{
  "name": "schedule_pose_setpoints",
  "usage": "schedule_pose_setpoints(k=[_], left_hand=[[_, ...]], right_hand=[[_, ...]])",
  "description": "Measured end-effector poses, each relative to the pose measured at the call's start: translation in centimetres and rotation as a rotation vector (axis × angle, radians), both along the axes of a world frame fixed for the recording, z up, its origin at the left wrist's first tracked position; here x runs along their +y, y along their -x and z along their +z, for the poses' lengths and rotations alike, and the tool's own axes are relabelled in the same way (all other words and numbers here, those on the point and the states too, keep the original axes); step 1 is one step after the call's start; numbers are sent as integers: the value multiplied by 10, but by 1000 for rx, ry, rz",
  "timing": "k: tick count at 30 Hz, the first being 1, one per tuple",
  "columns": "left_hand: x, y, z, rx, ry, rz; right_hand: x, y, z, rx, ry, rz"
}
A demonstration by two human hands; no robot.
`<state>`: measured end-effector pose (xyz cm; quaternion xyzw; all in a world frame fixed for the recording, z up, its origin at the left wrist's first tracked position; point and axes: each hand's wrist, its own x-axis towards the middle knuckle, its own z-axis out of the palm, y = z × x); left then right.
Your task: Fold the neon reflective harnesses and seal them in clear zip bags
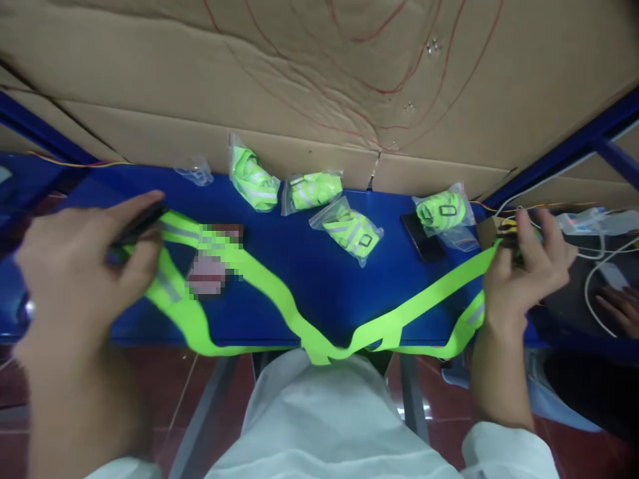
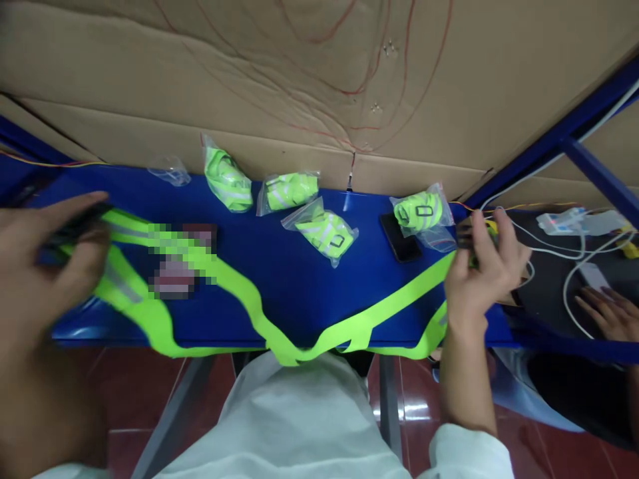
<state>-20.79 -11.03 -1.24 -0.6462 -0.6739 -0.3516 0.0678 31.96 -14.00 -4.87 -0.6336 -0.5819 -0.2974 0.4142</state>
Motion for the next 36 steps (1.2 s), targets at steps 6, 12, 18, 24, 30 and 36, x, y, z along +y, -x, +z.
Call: schedule_pose_setpoints(k=[6, 12, 18, 24, 30, 36], left_hand=[[27, -119, -45, 255, 39, -498], [17, -198, -81, 481, 279, -523], [15, -191, -89, 460, 250, -378], [10, -202, -82, 417, 268, -380], [19, -203, -75, 333, 213, -442], [32, -210, -83, 307, 201, -625]], right_hand=[[29, 116, -29, 67, 428, 356], [29, 151, -51, -80, 718, 490], [31, 146, -59, -23, 636, 425], [30, 154, -60, -54, 620, 391], [33, 168, -53, -3, 620, 403], [39, 176, -59, -83, 674, 554]])
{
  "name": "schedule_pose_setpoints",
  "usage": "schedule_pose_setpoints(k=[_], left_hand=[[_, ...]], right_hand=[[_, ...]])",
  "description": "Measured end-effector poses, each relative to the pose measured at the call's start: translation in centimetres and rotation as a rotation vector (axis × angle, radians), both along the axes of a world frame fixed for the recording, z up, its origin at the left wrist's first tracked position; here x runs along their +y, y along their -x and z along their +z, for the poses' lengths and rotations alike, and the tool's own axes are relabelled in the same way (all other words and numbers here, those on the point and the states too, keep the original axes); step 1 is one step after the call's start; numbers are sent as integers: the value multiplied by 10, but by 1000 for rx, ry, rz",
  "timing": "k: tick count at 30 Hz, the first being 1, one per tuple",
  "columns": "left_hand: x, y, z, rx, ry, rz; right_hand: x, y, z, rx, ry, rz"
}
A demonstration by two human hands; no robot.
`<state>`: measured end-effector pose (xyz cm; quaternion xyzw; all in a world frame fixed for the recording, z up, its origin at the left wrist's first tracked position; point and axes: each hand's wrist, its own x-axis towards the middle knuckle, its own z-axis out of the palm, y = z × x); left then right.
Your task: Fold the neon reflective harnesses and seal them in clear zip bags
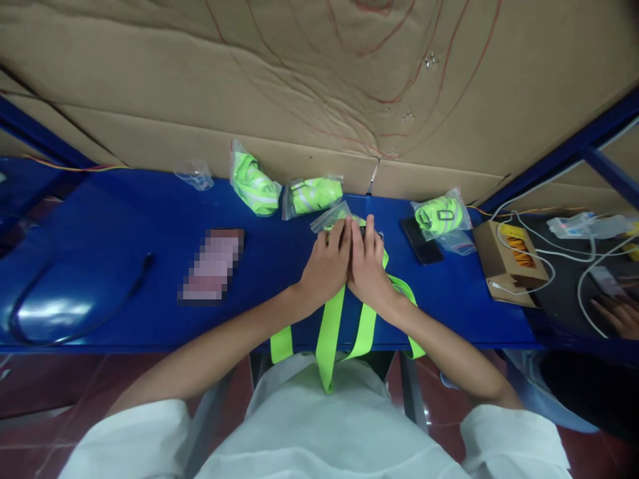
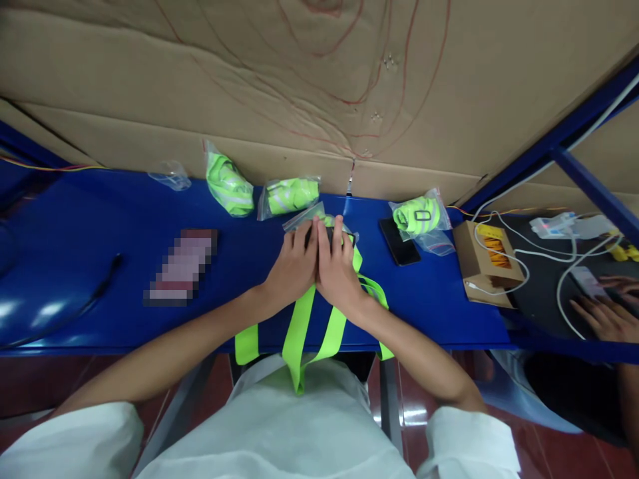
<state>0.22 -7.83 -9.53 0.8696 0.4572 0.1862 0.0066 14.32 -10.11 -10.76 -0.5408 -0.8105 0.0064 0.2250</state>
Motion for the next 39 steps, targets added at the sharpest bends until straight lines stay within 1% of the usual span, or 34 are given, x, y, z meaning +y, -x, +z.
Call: schedule_pose_setpoints(k=[2, 4, 7, 9, 10, 13, 15, 16, 18, 20, 22, 23, 25, 27, 29, 31, 33, 34, 36, 38, 39], left_hand=[[4, 1, -6, -54, 3, -84], [10, 7, -10, -173, 36, -149], [21, 24, -10, -331, 217, -214], [27, 34, -7, -431, 321, -226], [30, 37, -5, -486, 342, -221], [32, 41, -1, -629, 326, -213], [31, 40, -1, -719, 325, -199], [30, 38, -2, -766, 337, -194], [28, 35, -4, -853, 363, -182], [26, 32, -6, -916, 376, -170], [23, 31, -5, -979, 407, -173], [22, 31, -3, -1017, 449, -188], [19, 31, 2, -1121, 585, -237], [15, 29, 7, -1268, 766, -275], [12, 26, 9, -1364, 957, -242], [11, 22, 8, -1333, 1102, -123], [10, 19, 6, -1249, 1149, 13], [10, 19, 5, -1226, 1162, 49], [9, 19, 5, -1221, 1240, 56], [7, 19, 8, -1219, 1329, 32], [6, 20, 9, -1204, 1333, 29]], right_hand=[[1, -4, 1, 31, 16, 38], [4, -15, 4, 99, 42, 70], [10, -38, 14, 189, 75, 113], [15, -53, 19, 243, 125, 112], [17, -59, 20, 284, 163, 115], [21, -68, 18, 428, 301, 200], [21, -67, 14, 506, 344, 256], [20, -65, 11, 536, 345, 263], [18, -61, 7, 589, 321, 237], [15, -56, 8, 635, 279, 182], [13, -52, 13, 710, 271, 133], [12, -50, 17, 776, 288, 115], [12, -45, 26, 973, 377, 89], [15, -40, 34, 1230, 516, 41], [19, -34, 37, 1458, 643, -31], [22, -28, 34, 1595, 752, -94], [23, -24, 28, 1633, 837, -132], [22, -23, 25, 1632, 872, -146], [21, -23, 21, 1616, 907, -159], [19, -25, 20, 1604, 885, -156], [17, -26, 20, 1598, 857, -149]])
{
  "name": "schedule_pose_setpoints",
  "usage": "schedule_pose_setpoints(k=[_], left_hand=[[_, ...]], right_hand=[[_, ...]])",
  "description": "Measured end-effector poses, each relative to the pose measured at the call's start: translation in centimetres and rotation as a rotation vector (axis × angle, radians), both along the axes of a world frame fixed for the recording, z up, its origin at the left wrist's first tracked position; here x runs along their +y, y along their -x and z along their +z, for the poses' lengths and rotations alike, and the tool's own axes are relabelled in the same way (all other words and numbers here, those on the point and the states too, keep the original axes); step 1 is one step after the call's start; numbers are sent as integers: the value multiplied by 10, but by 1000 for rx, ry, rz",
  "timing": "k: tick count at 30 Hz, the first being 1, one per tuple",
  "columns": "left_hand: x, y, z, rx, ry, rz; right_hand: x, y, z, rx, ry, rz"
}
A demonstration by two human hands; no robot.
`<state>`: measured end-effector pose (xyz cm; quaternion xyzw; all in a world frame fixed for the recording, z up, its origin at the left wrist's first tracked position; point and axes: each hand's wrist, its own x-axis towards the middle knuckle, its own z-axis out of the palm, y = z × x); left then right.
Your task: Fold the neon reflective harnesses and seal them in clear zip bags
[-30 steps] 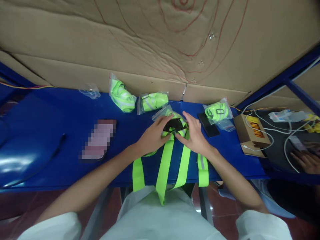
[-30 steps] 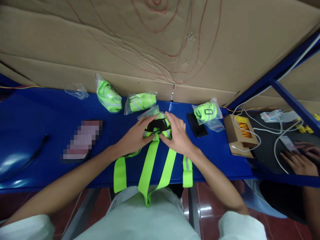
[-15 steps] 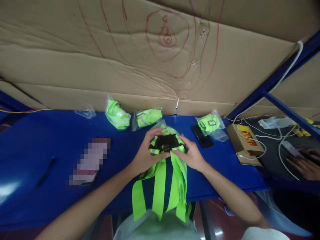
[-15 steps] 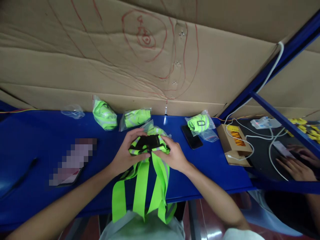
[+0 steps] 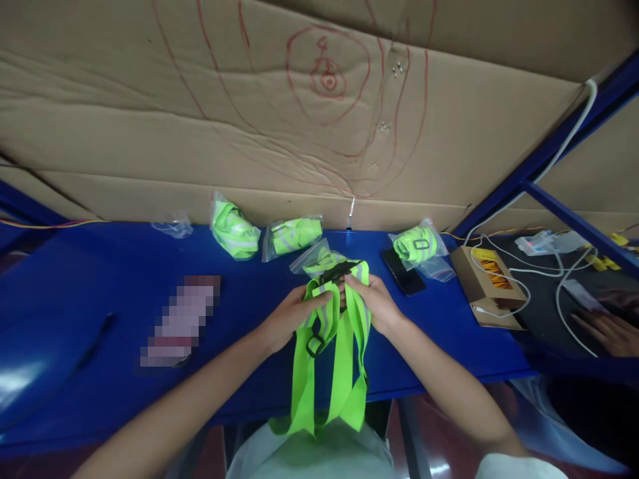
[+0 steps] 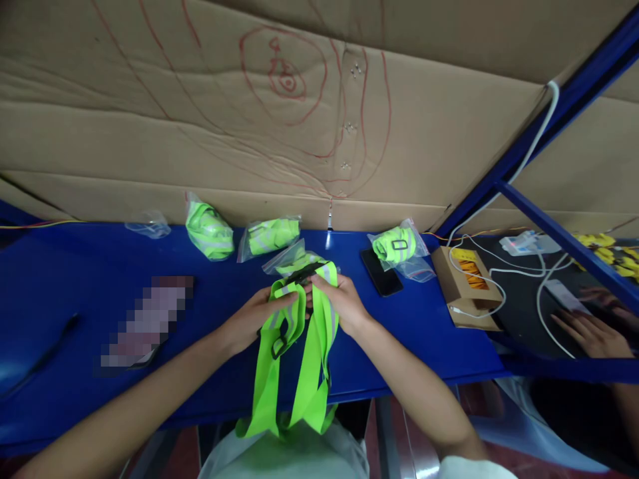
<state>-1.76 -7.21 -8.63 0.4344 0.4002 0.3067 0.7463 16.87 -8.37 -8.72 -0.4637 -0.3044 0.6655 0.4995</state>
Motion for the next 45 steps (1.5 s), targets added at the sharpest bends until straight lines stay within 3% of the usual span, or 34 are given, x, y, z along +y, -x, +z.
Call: schedule_pose_setpoints(k=[6, 8, 12, 15, 20, 24, 32, 35, 39, 41, 45], left_hand=[[-4, 0, -3, 195, -174, 19], [-3, 0, -7, 171, -186, 70], [2, 3, -8, 13, -90, 187], [4, 6, -6, -12, 31, 163], [4, 7, -5, -107, 189, 57], [2, 7, -5, -125, 242, 8], [1, 7, -11, 12, 119, -39], [5, 9, -6, 81, 27, -34], [3, 10, 4, 16, -75, -13], [1, 9, 7, -37, -26, -15], [-1, 6, 5, -256, 241, -92]], right_hand=[[-10, 5, -6, -163, -81, -97], [-14, 7, -10, -308, -199, -74], [-17, 3, -9, -706, -702, 209], [-13, -5, -7, -818, -828, 357], [-7, -7, -10, -620, -613, 223], [-8, -5, -7, -564, -492, 203], [-7, -8, -7, -619, -475, 215], [-6, -17, -8, -593, -437, 113], [-3, -27, -5, -438, -314, -65], [-2, -26, -2, -334, -248, -30], [-4, -17, -1, -281, -207, 82]])
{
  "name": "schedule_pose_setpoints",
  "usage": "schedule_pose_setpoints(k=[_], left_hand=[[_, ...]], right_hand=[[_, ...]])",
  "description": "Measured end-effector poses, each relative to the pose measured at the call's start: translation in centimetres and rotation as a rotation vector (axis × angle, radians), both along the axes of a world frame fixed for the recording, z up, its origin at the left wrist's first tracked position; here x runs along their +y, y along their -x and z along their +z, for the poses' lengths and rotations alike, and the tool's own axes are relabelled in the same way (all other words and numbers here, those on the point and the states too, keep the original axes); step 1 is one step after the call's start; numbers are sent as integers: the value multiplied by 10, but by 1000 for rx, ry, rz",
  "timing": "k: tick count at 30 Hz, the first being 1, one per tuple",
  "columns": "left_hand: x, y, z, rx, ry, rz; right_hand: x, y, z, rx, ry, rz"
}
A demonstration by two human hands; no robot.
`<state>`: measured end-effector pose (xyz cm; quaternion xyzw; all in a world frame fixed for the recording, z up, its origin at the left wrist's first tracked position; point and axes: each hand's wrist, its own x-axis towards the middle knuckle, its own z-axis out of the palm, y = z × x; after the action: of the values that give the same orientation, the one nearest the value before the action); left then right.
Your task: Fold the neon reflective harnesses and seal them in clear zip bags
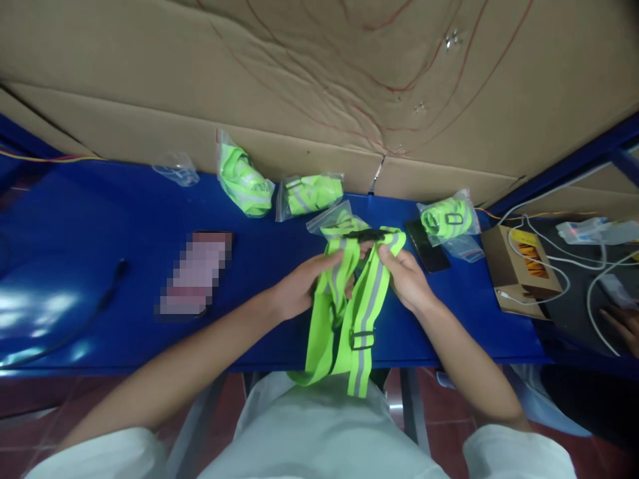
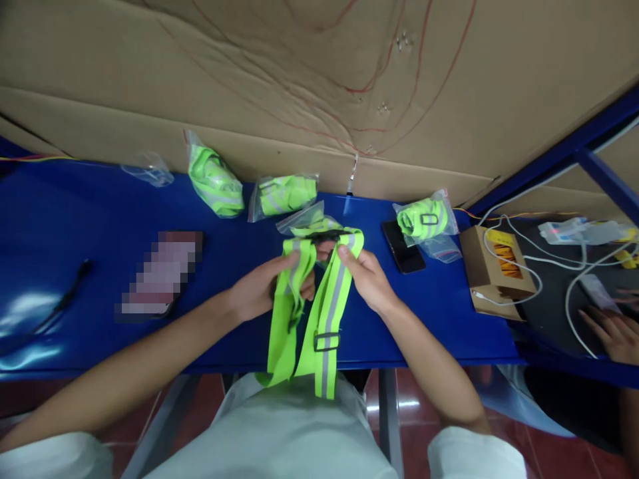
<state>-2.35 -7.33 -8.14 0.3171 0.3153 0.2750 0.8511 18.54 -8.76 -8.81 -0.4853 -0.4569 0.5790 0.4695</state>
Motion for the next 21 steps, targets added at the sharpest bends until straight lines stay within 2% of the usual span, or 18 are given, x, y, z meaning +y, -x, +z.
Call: schedule_pose_setpoints(k=[3, 8, 14, 16, 18, 21], left_hand=[[2, -1, -3, -83, 68, 6], [-1, -2, -6, -3, -71, 55], [-17, -10, -9, 120, -191, 155], [-22, -10, -10, 181, -234, 113], [-26, -9, -11, 257, -239, 14], [-30, -7, -13, 292, -128, -83]], right_hand=[[-1, 0, -2, -45, 5, 4], [-3, -6, -2, -88, 36, 77], [-7, 7, 8, 108, 146, -64], [-9, 12, 10, 179, 171, -76], [-12, 16, 8, 200, 170, -110], [-17, 18, 2, 105, 130, -117]])
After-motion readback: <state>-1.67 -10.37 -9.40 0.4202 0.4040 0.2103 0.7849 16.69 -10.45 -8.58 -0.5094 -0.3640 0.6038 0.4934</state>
